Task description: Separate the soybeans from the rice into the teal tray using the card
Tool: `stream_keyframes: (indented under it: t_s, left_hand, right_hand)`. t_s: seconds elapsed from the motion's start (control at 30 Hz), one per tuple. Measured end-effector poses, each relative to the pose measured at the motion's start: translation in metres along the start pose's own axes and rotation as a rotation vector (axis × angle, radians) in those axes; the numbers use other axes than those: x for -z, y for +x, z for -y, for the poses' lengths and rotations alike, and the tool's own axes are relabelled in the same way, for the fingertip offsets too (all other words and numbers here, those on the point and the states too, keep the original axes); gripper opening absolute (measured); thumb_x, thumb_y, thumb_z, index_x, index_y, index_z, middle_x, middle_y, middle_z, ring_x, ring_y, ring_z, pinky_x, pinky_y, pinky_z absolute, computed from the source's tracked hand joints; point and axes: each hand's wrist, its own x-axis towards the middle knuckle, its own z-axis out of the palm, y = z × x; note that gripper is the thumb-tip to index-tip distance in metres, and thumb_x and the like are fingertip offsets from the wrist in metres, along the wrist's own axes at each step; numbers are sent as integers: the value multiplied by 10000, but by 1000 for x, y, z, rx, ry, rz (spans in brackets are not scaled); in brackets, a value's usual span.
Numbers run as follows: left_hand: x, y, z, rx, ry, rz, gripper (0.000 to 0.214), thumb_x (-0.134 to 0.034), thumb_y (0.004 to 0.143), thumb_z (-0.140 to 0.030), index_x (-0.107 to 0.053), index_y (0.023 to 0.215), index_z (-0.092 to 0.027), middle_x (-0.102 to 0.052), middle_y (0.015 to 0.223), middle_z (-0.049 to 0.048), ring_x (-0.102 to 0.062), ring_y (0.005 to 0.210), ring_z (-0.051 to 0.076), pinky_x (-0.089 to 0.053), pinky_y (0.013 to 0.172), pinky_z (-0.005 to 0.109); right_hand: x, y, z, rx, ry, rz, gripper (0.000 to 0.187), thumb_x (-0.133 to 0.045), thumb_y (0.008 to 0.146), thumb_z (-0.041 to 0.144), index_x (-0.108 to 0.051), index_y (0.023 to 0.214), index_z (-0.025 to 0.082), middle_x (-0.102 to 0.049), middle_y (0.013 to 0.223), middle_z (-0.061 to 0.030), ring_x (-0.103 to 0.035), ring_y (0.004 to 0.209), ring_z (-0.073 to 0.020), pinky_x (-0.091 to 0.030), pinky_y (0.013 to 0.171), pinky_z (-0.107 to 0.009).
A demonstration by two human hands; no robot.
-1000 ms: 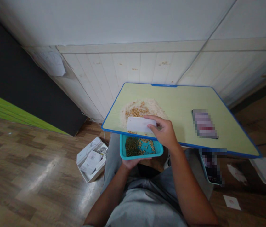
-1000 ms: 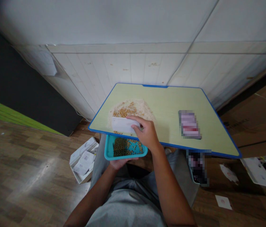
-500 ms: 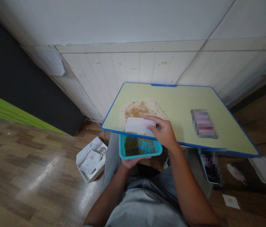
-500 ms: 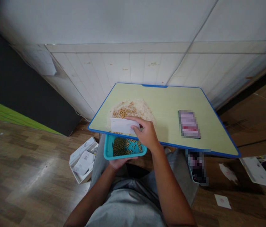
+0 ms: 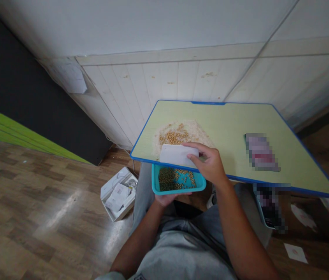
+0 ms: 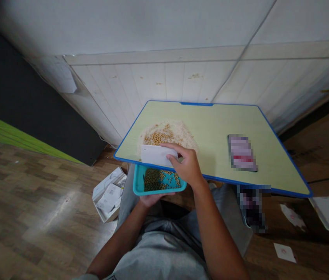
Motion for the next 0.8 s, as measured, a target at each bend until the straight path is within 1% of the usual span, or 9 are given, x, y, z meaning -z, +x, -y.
stream_keyframes:
  t_s: [0.1, 0.17, 0.27, 0.33, 0.43, 0.53, 0.6, 0.67, 0.8]
  left_hand:
    - [-2, -1, 2, -8, 8, -71, 831, -656, 943, -709, -471, 1681, -375, -441, 1795, 85, -327, 1653, 553, -230, 1233, 941]
    - [-2, -1, 2, -5, 9, -81, 822, -652, 952, -681, -458, 1688, -370, -453, 1788, 96, -332, 1659, 531, -239, 1244, 927]
    - [0, 0, 1, -10, -23, -46, 808, -534, 993, -724, -472, 1682, -306, -493, 1758, 138, -324, 1666, 519, -219, 1230, 945]
    - [0, 0, -1, 12, -25, -32, 783, -481, 1010, -731, -510, 1659, -293, -519, 1741, 136, -318, 1670, 515, -225, 1220, 953]
    - [-3, -1, -3, 14, 20, -18, 771, -513, 977, -767, -621, 1576, -293, -526, 1738, 123, -319, 1666, 526, -253, 1252, 912]
    - [-7, -5, -6, -13, 90, 25, 743, -393, 1032, -773, -667, 1526, -290, -523, 1742, 104, -345, 1658, 514, -255, 1265, 874]
    - [-11, -8, -7, -48, 116, 34, 743, -314, 1064, -767, -668, 1523, -302, -511, 1754, 91, -361, 1655, 492, -278, 1271, 823]
    - [-15, -11, -9, -48, 139, 31, 726, -315, 1065, -769, -663, 1528, -332, -474, 1781, 71, -379, 1648, 480, -307, 1271, 780]
    - [-19, -13, -13, -43, 150, 19, 737, -338, 1048, -783, -671, 1511, -316, -481, 1774, 94, -378, 1646, 489, -307, 1270, 771]
  right_hand:
    - [-2, 1, 2, 23, -10, -4, 362, -718, 911, 214, -858, 1228, 319, -867, 1238, -17, -820, 1118, -256, -682, 912, -418]
    - [-5, 1, 3, 32, -25, -8, 354, -715, 917, 218, -859, 1226, 315, -866, 1243, -20, -819, 1142, -260, -683, 932, -421]
    - [-10, 2, 5, 50, -50, -19, 342, -705, 932, 229, -857, 1229, 307, -864, 1250, -25, -819, 1159, -262, -686, 948, -423]
    - [-14, 2, 7, 66, -61, -26, 341, -699, 941, 229, -855, 1235, 307, -864, 1249, -23, -822, 1153, -262, -690, 947, -424]
    - [-21, 3, 10, 85, -75, -34, 345, -691, 949, 216, -856, 1234, 318, -866, 1240, -13, -830, 1133, -259, -694, 963, -420]
    - [-26, 4, 11, 116, -87, -36, 347, -688, 956, 210, -856, 1240, 318, -869, 1231, -6, -837, 1124, -254, -691, 987, -411]
    - [-29, 5, 10, 138, -95, -34, 339, -689, 959, 216, -857, 1239, 306, -871, 1225, -13, -841, 1118, -254, -695, 975, -404]
    - [-32, 5, 9, 149, -103, -35, 327, -689, 962, 221, -860, 1229, 297, -872, 1218, -18, -845, 1111, -255, -697, 973, -402]
    - [-36, 6, 8, 163, -109, -32, 315, -693, 966, 231, -860, 1223, 304, -873, 1214, -15, -848, 1105, -260, -703, 968, -404]
